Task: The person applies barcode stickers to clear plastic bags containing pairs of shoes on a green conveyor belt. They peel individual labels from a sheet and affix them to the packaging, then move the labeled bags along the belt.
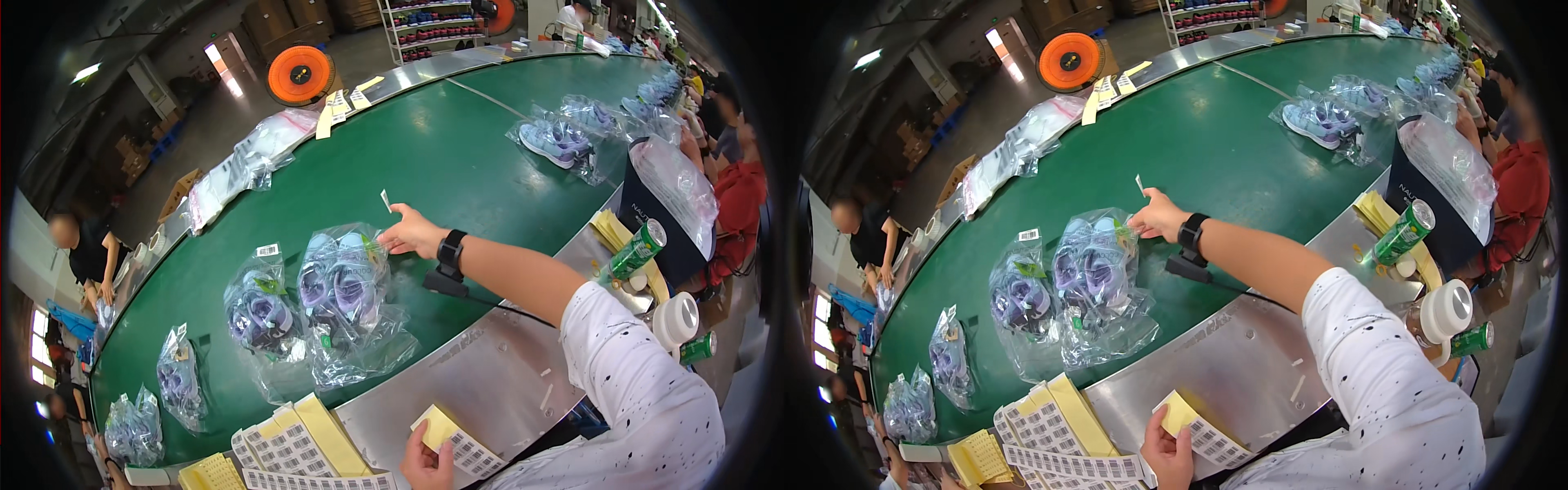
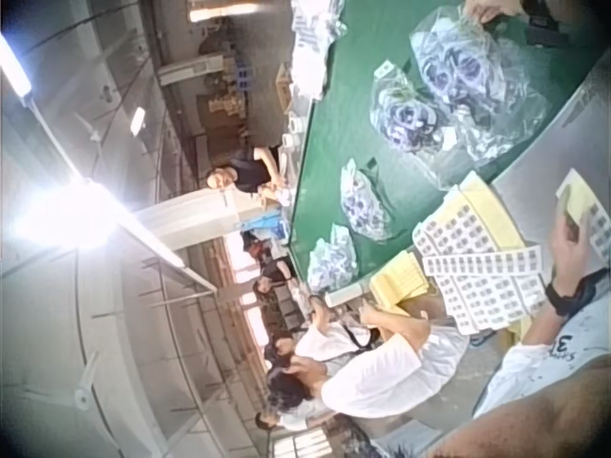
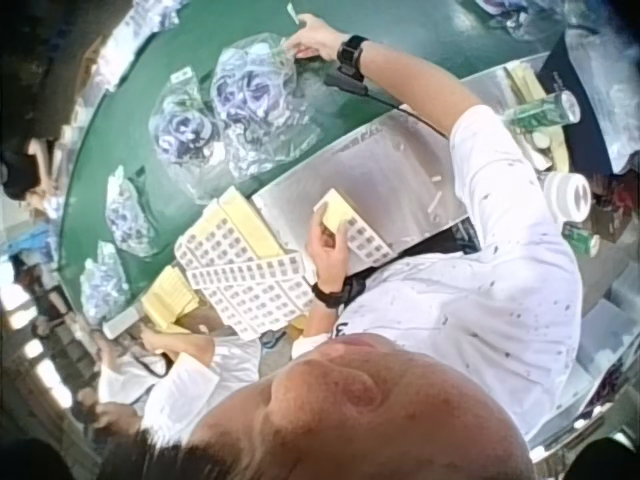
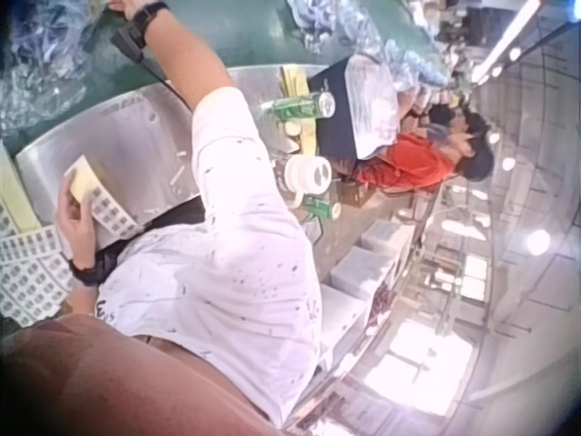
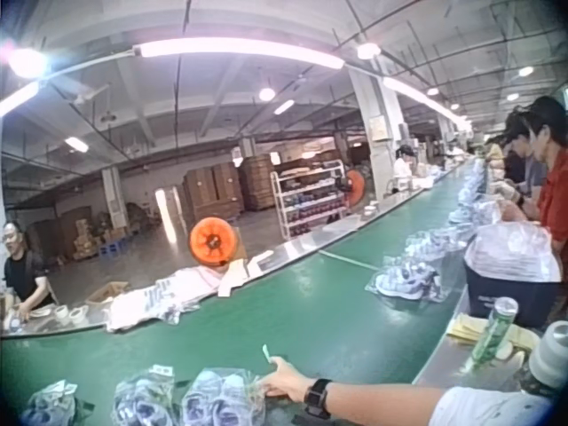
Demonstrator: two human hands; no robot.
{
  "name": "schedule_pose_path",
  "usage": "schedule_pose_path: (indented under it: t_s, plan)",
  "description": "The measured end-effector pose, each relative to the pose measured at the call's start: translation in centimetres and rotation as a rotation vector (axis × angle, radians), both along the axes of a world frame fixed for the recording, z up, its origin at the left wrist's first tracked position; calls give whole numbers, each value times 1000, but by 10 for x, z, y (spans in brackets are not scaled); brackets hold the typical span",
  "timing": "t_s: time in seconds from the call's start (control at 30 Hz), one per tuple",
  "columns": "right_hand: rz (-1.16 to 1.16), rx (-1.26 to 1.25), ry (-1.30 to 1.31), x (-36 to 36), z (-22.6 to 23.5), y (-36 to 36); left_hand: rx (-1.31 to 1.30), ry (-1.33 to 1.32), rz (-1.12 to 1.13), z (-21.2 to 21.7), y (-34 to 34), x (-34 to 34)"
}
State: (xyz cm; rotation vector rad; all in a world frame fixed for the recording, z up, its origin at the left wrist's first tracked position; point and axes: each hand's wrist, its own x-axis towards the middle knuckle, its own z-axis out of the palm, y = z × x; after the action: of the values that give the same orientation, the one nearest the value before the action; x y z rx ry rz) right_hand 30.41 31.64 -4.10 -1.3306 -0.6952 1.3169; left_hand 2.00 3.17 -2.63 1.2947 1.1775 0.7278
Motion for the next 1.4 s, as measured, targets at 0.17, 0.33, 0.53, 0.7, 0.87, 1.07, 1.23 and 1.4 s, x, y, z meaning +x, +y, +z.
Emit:
schedule_pose_path:
  t_s: [0.17, 0.33, 0.53, 0.7, 0.87, 1.07, 1.23, 1.4]
  plan:
    - [-92, 283, -133, -31, 11, 34, -41, 10, -7, 2, 0, -2]
    - [35, 427, 8, -16, 55, 54, 208, -108, 11, -8, 4, 3]
    - [-92, 149, -111, -17, 13, 28, 192, -76, 11, -5, 4, 0]
    - [-81, 186, -23, -3, 0, 7, 152, 14, -76, -12, 5, -9]
    - [-29, 166, -108, 5, 3, -8, 153, -30, -26, -9, 4, -7]
    - [-137, 208, -128, 27, 22, 14, 132, -128, 67, -5, 3, 3]
    - [61, 43, -151, 30, 32, 36, 147, -19, 47, 2, 4, 5]
    - [28, 8, -155, -8, 27, 20, 127, -18, 39, -4, 3, 2]
